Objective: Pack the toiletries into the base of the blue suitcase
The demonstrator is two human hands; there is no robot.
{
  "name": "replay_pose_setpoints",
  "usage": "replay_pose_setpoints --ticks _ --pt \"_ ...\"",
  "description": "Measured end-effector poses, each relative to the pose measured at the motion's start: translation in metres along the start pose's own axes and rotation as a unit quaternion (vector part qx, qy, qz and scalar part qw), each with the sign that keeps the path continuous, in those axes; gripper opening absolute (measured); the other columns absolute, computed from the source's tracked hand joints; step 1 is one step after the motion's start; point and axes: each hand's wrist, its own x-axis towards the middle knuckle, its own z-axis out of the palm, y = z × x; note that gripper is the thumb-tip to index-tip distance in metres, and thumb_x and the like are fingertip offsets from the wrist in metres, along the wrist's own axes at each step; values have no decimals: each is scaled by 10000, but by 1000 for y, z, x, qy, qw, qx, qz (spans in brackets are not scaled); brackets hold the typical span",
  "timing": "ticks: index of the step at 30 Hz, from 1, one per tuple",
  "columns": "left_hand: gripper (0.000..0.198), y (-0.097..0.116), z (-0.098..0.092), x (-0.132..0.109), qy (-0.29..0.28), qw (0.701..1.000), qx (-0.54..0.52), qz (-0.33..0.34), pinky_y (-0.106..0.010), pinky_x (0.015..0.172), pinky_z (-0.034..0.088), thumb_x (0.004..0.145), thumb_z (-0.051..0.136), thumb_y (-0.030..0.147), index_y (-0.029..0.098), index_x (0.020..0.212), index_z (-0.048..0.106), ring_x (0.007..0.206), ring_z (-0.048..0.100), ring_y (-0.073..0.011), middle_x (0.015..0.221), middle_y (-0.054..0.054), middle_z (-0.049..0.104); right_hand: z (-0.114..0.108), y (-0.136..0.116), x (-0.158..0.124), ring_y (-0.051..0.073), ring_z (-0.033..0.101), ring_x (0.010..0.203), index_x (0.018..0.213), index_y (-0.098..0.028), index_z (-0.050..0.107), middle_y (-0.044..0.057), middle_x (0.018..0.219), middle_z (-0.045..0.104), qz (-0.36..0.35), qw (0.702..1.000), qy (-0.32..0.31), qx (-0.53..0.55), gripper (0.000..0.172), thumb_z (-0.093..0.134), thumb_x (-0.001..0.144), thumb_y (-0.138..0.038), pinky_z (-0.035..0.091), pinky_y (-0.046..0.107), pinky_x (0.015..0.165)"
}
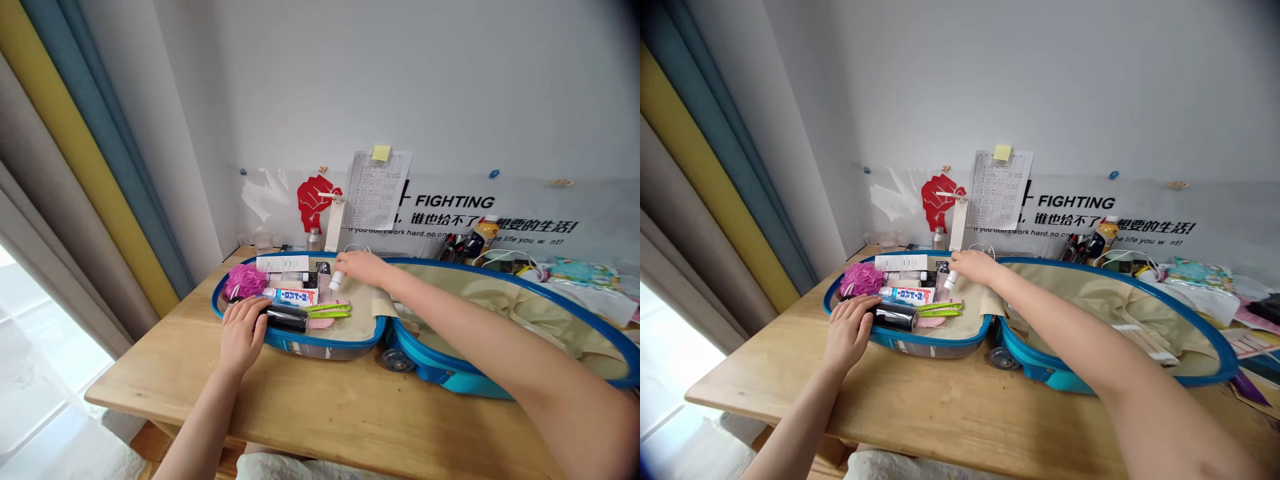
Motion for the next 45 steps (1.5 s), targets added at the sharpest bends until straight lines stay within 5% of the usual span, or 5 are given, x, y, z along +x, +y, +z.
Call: replay_pose_setpoints --ticks 9,22,31,39,45 --pt "353 -2 1 -1 0 1000 -2 -2 -398 955 363 976 326 295 222 1130 635 1097 574 -236 1134 -52 689 25 -34 31 156 611 885 987 -227 671 56 1109 629 -69 997 -37 23 278 474 860 -79 442 279 765" --pt "359 1 -1 1 -1 1000 2 -3 -400 957 361 975 313 298 221 1124 631 1090 578 -235 1137 -57 687 37 -37 28 141 636 857 1291 -171 536 95 1151 621 -28 978 -48 200 547 684 772 -264 489 256 763" --pt "360 -2 1 0 8 1000 7 6 -388 948 359 982 313 301 209 1120 633 1080 574 -234 1132 -60 686 31 -43 29 216 629 979 1299 -207 548 116 1241 593 11 975 -31 222 654 760 696 -347 482 304 814" --pt "364 -1 1 0 8 1000 8 8 -390 941 366 979 313 292 205 1109 642 1067 580 -232 1116 -65 690 -1 56 -25 179 641 947 1201 -229 616 61 1157 677 154 964 6 217 380 466 899 -404 490 311 842" --pt "364 -4 2 -1 12 1000 14 12 -390 930 370 976 313 294 204 1107 641 1061 582 -238 1118 -70 689 33 113 -101 212 646 836 851 -193 710 75 898 716 259 944 -103 175 148 622 802 -301 510 364 773"
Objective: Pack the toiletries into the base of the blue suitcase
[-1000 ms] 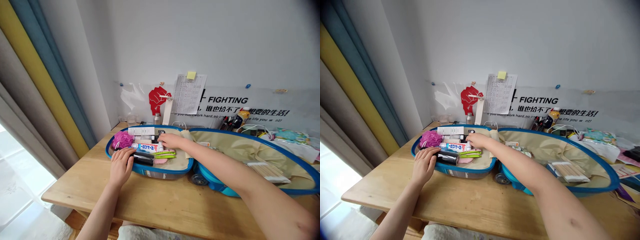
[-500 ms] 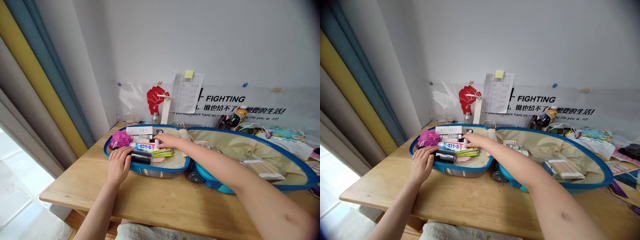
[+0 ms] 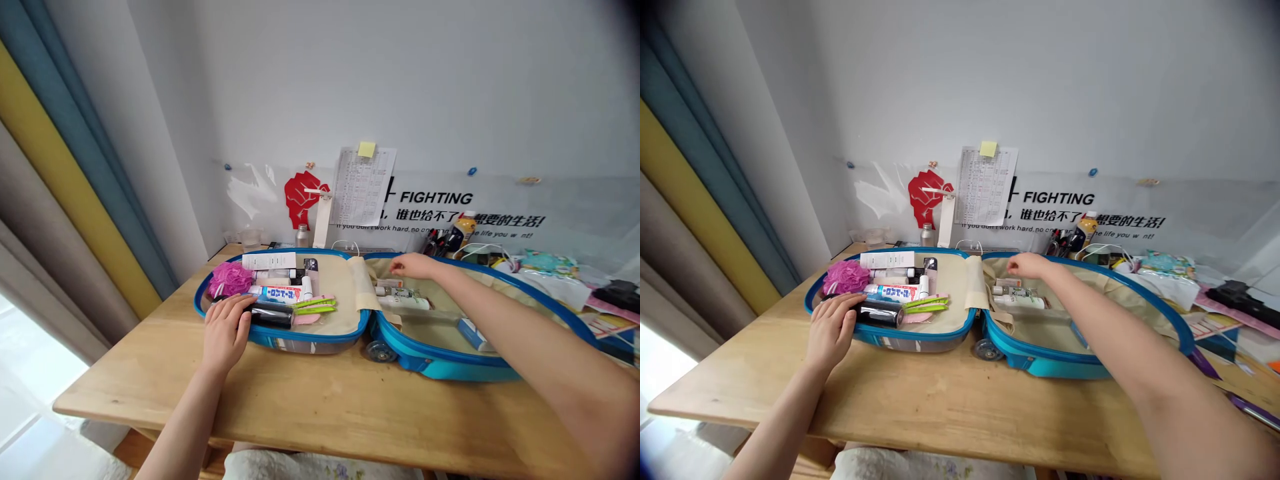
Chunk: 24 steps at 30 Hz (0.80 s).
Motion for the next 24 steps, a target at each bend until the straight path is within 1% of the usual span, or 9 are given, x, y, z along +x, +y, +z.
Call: replay_pose_setpoints --ticks 2,5,8,11,14,16,20,22,24 --pt "361 0 0 0 4 1000 1 4 -386 926 375 974 317 290 204 1100 644 1055 587 -235 1116 -69 690 18 16 -6 176 637 823 862 -172 687 61 898 698 27 999 -40 -8 158 638 820 -317 519 358 780" --pt "362 0 0 1 9 1000 3 5 -384 920 383 971 317 285 206 1098 647 1051 591 -234 1102 -67 695 40 31 -7 149 620 919 1049 -161 625 59 1058 649 62 996 -71 -6 269 565 894 -373 526 365 831" --pt "367 1 0 1 10 1000 5 4 -389 917 384 973 313 286 201 1094 648 1056 588 -238 1097 -72 695 50 40 -3 168 605 990 1164 -175 576 75 1167 605 89 993 -81 11 329 539 910 -379 527 385 856" --pt "367 1 1 0 6 1000 4 -1 -394 922 382 972 312 290 201 1094 647 1061 586 -240 1098 -73 695 53 44 1 165 607 969 1138 -167 586 68 1136 616 99 990 -95 34 325 541 906 -391 523 382 848" --pt "368 1 1 0 4 1000 3 -1 -393 926 380 973 309 288 207 1103 643 1064 586 -236 1107 -70 692 54 46 1 197 621 927 988 -163 631 80 1030 657 97 989 -97 55 338 627 818 -455 510 348 820" --pt "367 1 1 0 3 1000 3 -2 -392 927 378 972 308 288 210 1102 642 1069 584 -236 1112 -66 692 56 46 0 240 630 914 923 -175 633 96 983 673 94 989 -88 69 416 691 709 -526 501 334 779" --pt "362 0 1 0 0 1000 4 -6 -394 936 373 970 314 291 212 1110 639 1075 582 -237 1122 -64 689 57 45 -1 285 628 899 943 -176 615 111 962 673 87 990 -73 89 628 698 554 -661 490 348 727" --pt "359 0 1 0 -2 1000 2 -7 -394 940 370 970 316 288 215 1114 637 1078 581 -235 1130 -61 687 55 44 -2 295 624 908 960 -173 614 121 968 669 80 989 -71 98 682 694 517 -685 490 358 727" --pt "359 0 1 0 -2 1000 1 -6 -393 937 372 971 317 284 216 1115 638 1074 583 -233 1128 -59 689 51 42 -4 295 625 918 963 -177 619 120 980 668 73 988 -75 109 688 703 497 -676 496 361 737"
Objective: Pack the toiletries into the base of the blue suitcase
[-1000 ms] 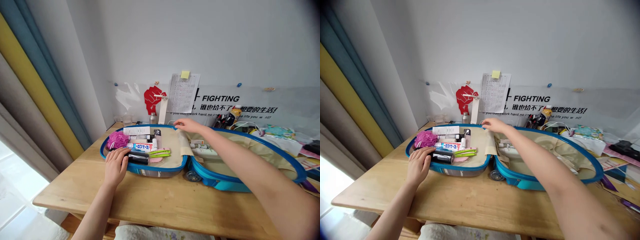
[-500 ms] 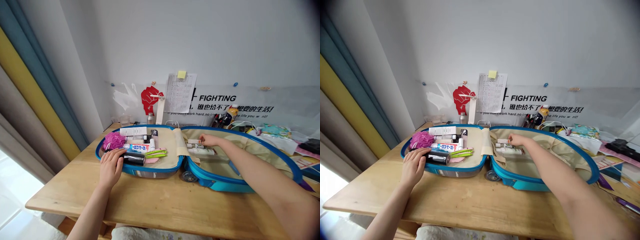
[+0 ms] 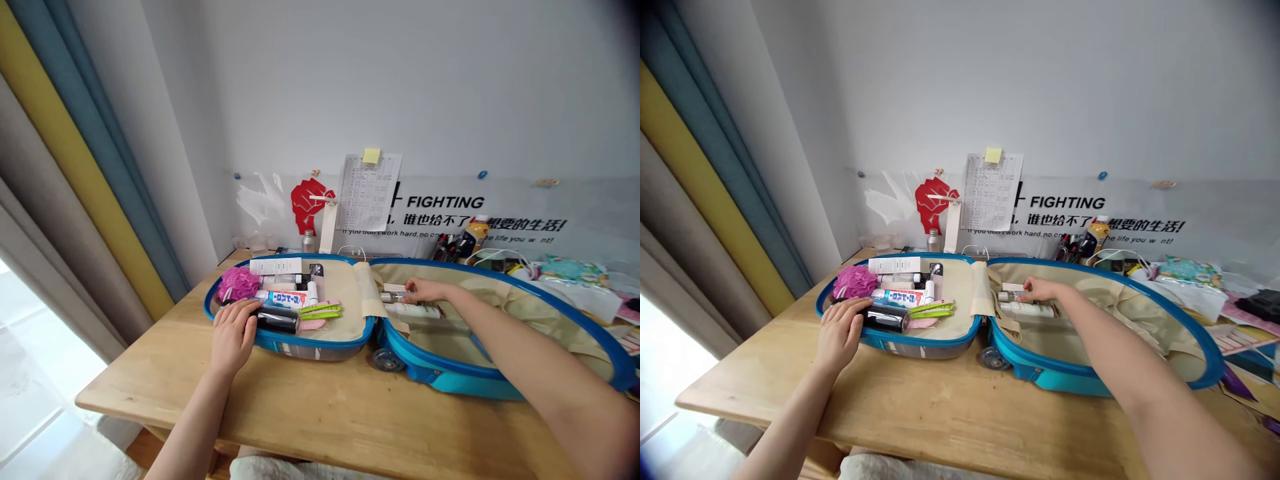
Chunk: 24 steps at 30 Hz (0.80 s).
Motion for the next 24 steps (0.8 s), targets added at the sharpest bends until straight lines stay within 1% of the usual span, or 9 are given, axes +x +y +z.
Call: replay_pose_setpoints --ticks 4,7,10,14,16,18,20,21,24 --pt "364 2 -2 1 2 1000 -1 1 -395 933 374 973 314 287 214 1115 640 1067 584 -233 1116 -62 693 -10 -7 -11 264 639 877 879 -203 646 76 928 687 -9 999 -26 28 580 763 445 -570 508 338 728" --pt "367 5 -3 2 2 1000 -8 -2 -394 940 371 975 311 291 213 1113 642 1078 579 -233 1121 -63 692 -23 -11 -27 238 633 758 871 -210 660 58 816 681 -6 999 -28 46 536 769 454 -530 499 327 620" --pt "370 6 -4 2 -2 1000 -15 -10 -396 949 369 975 311 294 218 1118 643 1081 579 -234 1120 -62 692 -41 -13 -45 226 621 714 995 -202 644 77 805 669 -4 998 6 66 565 700 565 -565 491 322 575" --pt "361 5 -4 1 -5 1000 -23 -15 -404 960 363 977 322 303 223 1133 638 1084 578 -238 1127 -63 689 -63 -29 -60 230 646 818 1247 -171 515 134 965 671 -15 990 92 108 656 531 740 -586 528 321 671" --pt "359 4 -4 1 -5 1000 -25 -15 -406 962 361 979 323 308 224 1135 636 1085 577 -239 1133 -61 687 -65 -53 -62 225 653 856 1317 -178 458 138 1067 661 -36 985 115 121 667 505 776 -567 535 321 710" --pt "360 4 -4 2 -5 1000 -27 -16 -406 962 361 979 321 310 225 1135 635 1083 579 -239 1130 -61 688 -59 -90 -62 226 652 909 1316 -196 471 124 1171 640 -93 983 120 108 616 522 793 -517 534 328 759" --pt "361 3 -4 2 -7 999 -28 -17 -405 961 360 980 319 308 226 1135 635 1086 578 -239 1129 -61 689 -44 -133 -59 237 619 1043 1287 -197 512 111 1251 612 -193 972 122 53 527 527 817 -435 503 338 861" --pt "361 3 -4 1 -7 999 -28 -17 -404 961 360 981 318 307 225 1134 635 1090 577 -239 1130 -61 688 -35 -155 -58 234 607 1073 1280 -214 524 92 1256 615 -218 968 114 44 501 546 816 -400 486 338 894" --pt "363 3 -4 1 -8 999 -28 -17 -403 965 355 983 313 307 222 1137 631 1103 573 -238 1144 -61 685 -1 -210 -49 216 621 1038 1279 -250 536 68 1230 635 -269 959 85 29 484 588 814 -375 482 326 881"
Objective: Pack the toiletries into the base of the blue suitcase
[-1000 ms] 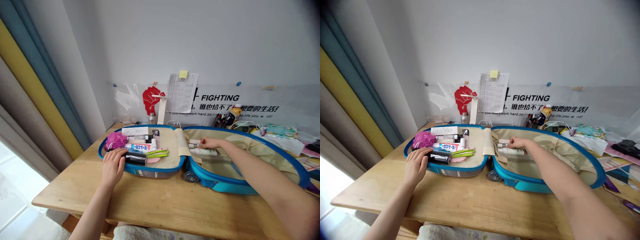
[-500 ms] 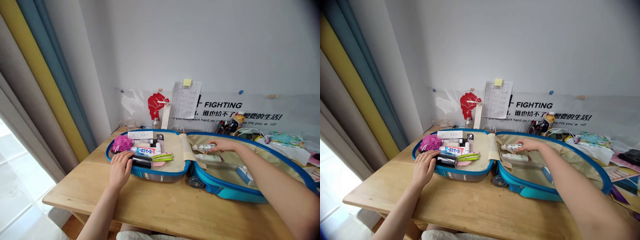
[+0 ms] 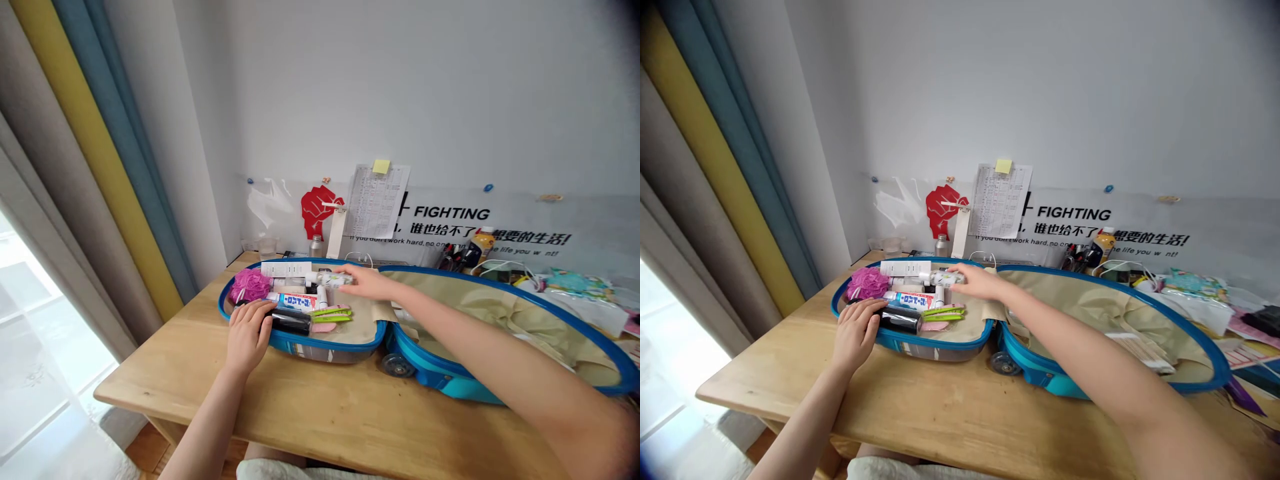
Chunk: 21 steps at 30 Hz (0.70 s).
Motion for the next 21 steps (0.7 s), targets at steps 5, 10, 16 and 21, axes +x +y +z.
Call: replay_pose_setpoints --ticks 5,10,16,21 --pt "358 0 0 0 5 1000 -3 6 -399 961 352 986 316 309 218 1130 630 1090 577 -230 1133 -56 688 50 -24 36 215 610 1079 1268 -229 537 88 1248 618 -50 998 -25 -15 480 622 812 -353 468 313 896" --pt "350 2 0 1 3 1000 -3 3 -405 974 346 985 320 301 222 1125 632 1096 576 -228 1138 -51 688 64 -24 69 258 551 1181 1300 -210 491 126 1317 567 -53 998 0 -42 480 588 844 -325 434 374 944" --pt "352 2 -1 1 -4 1000 -2 -2 -411 973 351 983 317 299 228 1130 629 1105 575 -233 1149 -58 683 80 -36 88 268 559 1187 1279 -199 511 142 1297 575 -76 995 -13 -60 488 623 821 -323 440 370 944" --pt "355 2 -1 1 -1 1000 0 1 -412 972 351 981 315 295 233 1127 633 1102 575 -233 1148 -56 684 89 -39 85 285 520 1234 1307 -211 494 145 1305 553 -85 993 -18 -75 536 645 809 -338 424 389 977"
